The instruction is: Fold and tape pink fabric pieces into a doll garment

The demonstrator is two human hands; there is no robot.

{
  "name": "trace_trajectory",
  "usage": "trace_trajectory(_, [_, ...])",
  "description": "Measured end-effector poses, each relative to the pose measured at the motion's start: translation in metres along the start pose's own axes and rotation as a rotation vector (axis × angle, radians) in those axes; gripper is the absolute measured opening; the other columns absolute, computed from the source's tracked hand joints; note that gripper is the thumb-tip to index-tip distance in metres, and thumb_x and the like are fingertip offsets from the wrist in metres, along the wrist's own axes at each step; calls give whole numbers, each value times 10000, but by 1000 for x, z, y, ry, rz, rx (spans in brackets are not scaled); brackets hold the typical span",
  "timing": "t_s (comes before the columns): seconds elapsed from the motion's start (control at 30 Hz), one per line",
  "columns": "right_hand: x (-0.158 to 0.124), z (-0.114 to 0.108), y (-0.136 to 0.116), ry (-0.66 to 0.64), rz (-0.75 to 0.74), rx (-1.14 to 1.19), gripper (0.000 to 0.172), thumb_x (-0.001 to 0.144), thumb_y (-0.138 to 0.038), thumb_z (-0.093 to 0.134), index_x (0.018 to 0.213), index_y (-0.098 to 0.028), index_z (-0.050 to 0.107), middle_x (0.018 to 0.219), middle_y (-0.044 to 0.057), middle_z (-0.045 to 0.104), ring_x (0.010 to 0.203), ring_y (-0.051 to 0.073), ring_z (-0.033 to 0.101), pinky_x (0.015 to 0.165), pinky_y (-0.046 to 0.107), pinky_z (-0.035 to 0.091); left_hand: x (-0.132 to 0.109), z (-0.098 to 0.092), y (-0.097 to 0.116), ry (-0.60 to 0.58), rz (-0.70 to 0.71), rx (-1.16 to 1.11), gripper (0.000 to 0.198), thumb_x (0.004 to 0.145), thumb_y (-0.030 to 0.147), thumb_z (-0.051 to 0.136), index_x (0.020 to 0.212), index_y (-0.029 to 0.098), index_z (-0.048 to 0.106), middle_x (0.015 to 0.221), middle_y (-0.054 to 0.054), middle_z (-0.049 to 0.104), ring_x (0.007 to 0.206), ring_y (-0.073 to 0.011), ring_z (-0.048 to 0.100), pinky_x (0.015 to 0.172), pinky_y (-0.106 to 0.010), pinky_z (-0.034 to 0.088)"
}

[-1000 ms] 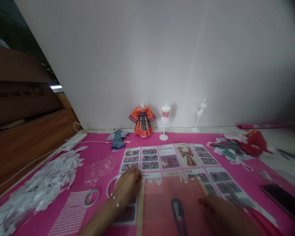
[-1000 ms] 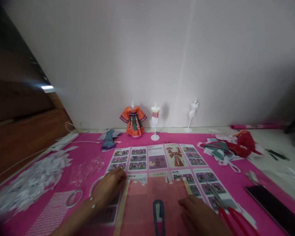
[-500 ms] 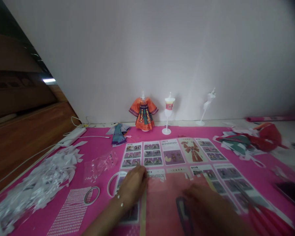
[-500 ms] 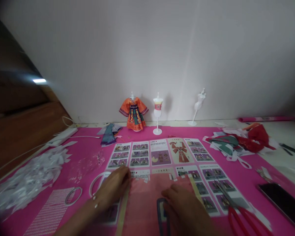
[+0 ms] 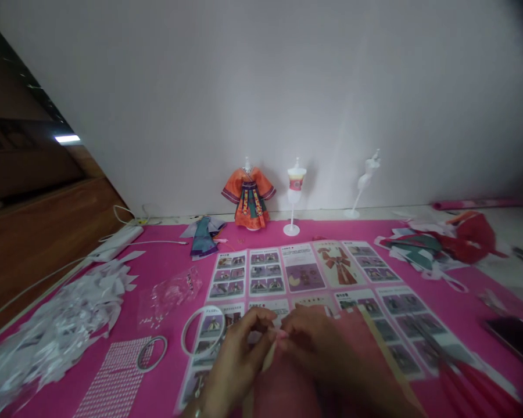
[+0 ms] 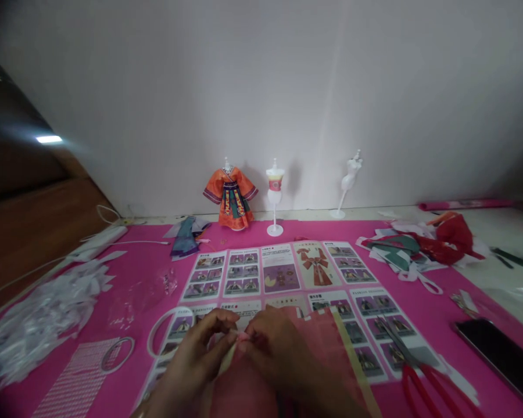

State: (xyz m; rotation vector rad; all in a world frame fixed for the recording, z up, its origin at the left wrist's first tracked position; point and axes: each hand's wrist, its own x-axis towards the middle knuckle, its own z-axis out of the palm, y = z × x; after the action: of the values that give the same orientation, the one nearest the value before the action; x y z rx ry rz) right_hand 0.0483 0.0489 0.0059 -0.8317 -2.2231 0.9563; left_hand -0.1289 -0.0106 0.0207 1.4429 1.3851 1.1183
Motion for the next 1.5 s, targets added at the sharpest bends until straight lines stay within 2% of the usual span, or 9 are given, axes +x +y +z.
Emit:
trace_trajectory(0.17, [-2, 4, 5, 68, 36, 11, 92, 834, -260, 589, 775, -192, 610, 770, 11, 639, 750, 157, 570, 703, 286, 420, 0, -5, -15, -14, -90, -219, 362, 839, 408, 606, 1148, 221, 572, 834, 0, 550, 785, -163, 529, 711, -267, 416])
trace_trajectory(0.33, [-2, 5, 0, 73, 30, 8, 56, 826, -251, 586, 800, -206, 606, 804, 12, 655, 785, 164, 592, 756, 313, 435, 1, -5, -19, -36, -134, -242, 457, 776, 407, 680, 1170, 202, 568, 767, 25, 493, 727, -142, 478, 673, -255, 386])
trace_trajectory(0.6, [-1, 2, -2, 79, 53, -42, 96, 835, -263, 584, 771, -216, 637, 792, 7, 673, 794, 176, 600, 857, 373, 415, 3, -2, -13, -73, -158, -133, 331, 765, 441, 662, 968, 187, 600, 707, 25, 492, 686, -152, 467, 634, -256, 361])
trace_trajectory(0.8, [-4, 2, -10, 73, 90, 1, 70, 808, -177, 586, 758, -199, 629, 784, 10, 671, 778, 170, 596, 778, 327, 431, 1, 1, -12, -136, -172, -127, 295, 785, 441, 630, 712, 175, 526, 654, 34, 457, 634, -129, 415, 583, -244, 310])
trace_trajectory(0.93, [-4, 3, -8, 60, 73, 20, 82, 792, -141, 596, 746, -200, 629, 775, -2, 679, 777, 162, 599, 787, 319, 423, -2, 3, -14, -95, -169, -128, 239, 791, 368, 614, 697, 176, 507, 638, 45, 419, 616, -119, 364, 561, -239, 280])
trace_trajectory(1.13, [-2, 5, -1, 39, 71, 40, 76, 817, -196, 605, 745, -198, 629, 769, 2, 661, 770, 159, 592, 775, 312, 426, -2, 5, -17, -132, -204, -145, 255, 778, 374, 608, 671, 185, 474, 582, 64, 383, 560, -105, 325, 518, -236, 233])
trace_trajectory(1.23, [-1, 4, -3, 36, 86, 39, 83, 819, -194, 594, 744, -198, 630, 776, 9, 662, 783, 166, 597, 756, 308, 432, -1, 5, -17, -114, -190, -163, 223, 771, 352, 588, 678, 185, 472, 590, 61, 392, 561, -108, 334, 526, -241, 247])
trace_trajectory(1.4, [-1, 4, -6, 41, 87, 55, 117, 830, -196, 569, 728, -200, 626, 761, 3, 677, 759, 164, 609, 825, 345, 430, 2, 2, -15, -111, -173, -137, 197, 759, 331, 576, 672, 180, 483, 614, 53, 403, 582, -115, 359, 556, -250, 277])
trace_trajectory(1.5, [-3, 5, -8, 64, 133, 65, 105, 823, -195, 572, 739, -202, 635, 766, 7, 677, 764, 171, 610, 740, 311, 446, 2, 2, -11, -105, -185, -137, 211, 761, 348, 577, 669, 181, 485, 619, 49, 408, 590, -119, 365, 560, -251, 281])
